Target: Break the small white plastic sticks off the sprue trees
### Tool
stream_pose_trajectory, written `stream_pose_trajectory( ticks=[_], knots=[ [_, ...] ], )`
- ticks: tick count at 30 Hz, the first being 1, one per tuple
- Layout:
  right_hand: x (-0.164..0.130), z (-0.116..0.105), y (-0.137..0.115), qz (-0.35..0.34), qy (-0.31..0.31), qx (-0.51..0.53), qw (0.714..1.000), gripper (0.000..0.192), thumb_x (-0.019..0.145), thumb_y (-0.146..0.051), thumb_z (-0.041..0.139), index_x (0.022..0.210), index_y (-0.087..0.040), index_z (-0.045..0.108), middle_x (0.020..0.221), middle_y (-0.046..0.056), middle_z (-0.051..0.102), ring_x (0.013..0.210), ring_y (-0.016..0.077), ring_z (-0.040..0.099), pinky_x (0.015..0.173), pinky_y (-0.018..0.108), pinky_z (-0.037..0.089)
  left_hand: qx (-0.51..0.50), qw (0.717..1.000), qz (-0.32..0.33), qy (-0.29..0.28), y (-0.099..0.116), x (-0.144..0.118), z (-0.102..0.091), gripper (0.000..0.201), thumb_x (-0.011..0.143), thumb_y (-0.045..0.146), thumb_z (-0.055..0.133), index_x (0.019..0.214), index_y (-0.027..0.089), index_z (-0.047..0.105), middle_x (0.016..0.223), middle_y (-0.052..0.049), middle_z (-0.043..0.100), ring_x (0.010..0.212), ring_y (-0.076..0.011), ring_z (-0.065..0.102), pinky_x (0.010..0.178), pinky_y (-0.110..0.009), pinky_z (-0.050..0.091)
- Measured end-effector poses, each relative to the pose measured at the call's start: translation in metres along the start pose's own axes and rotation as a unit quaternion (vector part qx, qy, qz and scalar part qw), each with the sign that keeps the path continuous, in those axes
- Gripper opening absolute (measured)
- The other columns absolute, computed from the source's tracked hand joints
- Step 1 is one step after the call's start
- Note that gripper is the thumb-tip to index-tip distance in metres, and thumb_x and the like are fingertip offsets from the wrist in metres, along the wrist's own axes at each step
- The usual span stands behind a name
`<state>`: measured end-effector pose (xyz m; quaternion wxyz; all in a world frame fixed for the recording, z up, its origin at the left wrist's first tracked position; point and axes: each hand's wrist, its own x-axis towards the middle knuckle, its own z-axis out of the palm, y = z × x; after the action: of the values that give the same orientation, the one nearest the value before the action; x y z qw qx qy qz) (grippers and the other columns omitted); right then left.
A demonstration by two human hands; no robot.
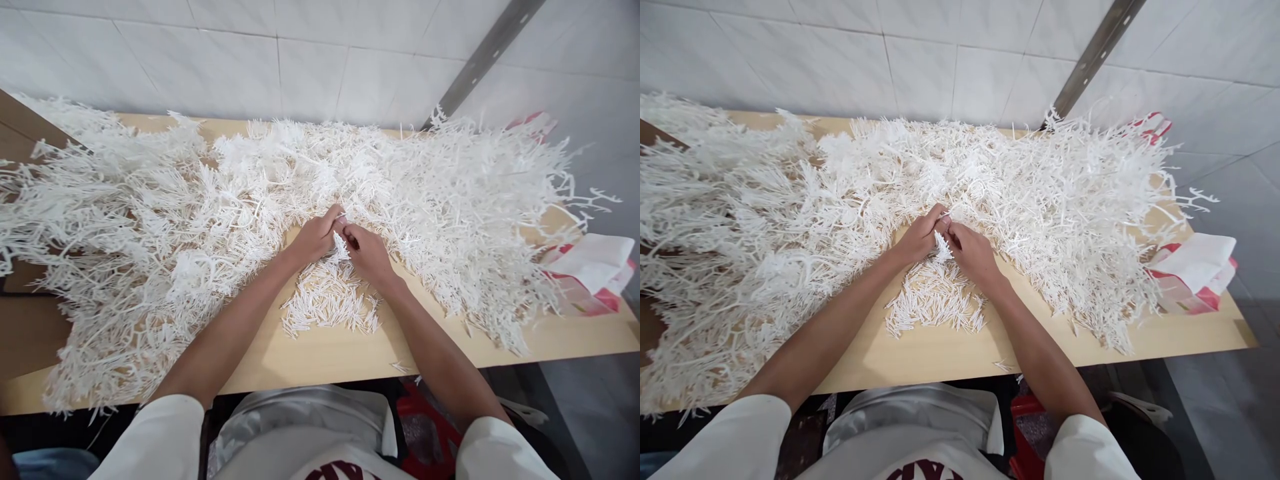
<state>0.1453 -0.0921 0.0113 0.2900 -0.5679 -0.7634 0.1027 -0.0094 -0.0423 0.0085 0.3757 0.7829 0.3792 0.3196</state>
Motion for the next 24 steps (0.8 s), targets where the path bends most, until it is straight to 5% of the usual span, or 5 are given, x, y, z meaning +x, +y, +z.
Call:
stream_pose_trajectory(
  ticks=[14,24],
  knots=[
    [-0.0025,-0.0022,-0.0052,-0.136,0.117,-0.071,0.981,0.026,0.087,-0.017,0.050,0.063,-0.021,0.041,0.053,-0.007,0.041,0.048,0.0071,0.033,0.049,0.022,0.026,-0.035,0.999,0.004,-0.019,-0.0009,-0.0001,0.0012,0.025,0.097,0.042,0.033,0.086,0.021,0.041,0.071,0.003,0.052,0.065,-0.0122,0.046,0.065,-0.027,0.035],
    [-0.0042,-0.0012,-0.0091,-0.103,0.112,-0.060,0.987,0.026,0.083,-0.017,0.049,0.059,-0.021,0.039,0.050,-0.006,0.040,0.047,0.0068,0.034,0.050,0.023,0.027,-0.020,1.000,-0.006,-0.017,0.0006,-0.0010,0.0007,0.025,0.097,0.042,0.032,0.088,0.021,0.041,0.073,0.002,0.055,0.065,-0.0122,0.047,0.065,-0.026,0.035]
  ],
)
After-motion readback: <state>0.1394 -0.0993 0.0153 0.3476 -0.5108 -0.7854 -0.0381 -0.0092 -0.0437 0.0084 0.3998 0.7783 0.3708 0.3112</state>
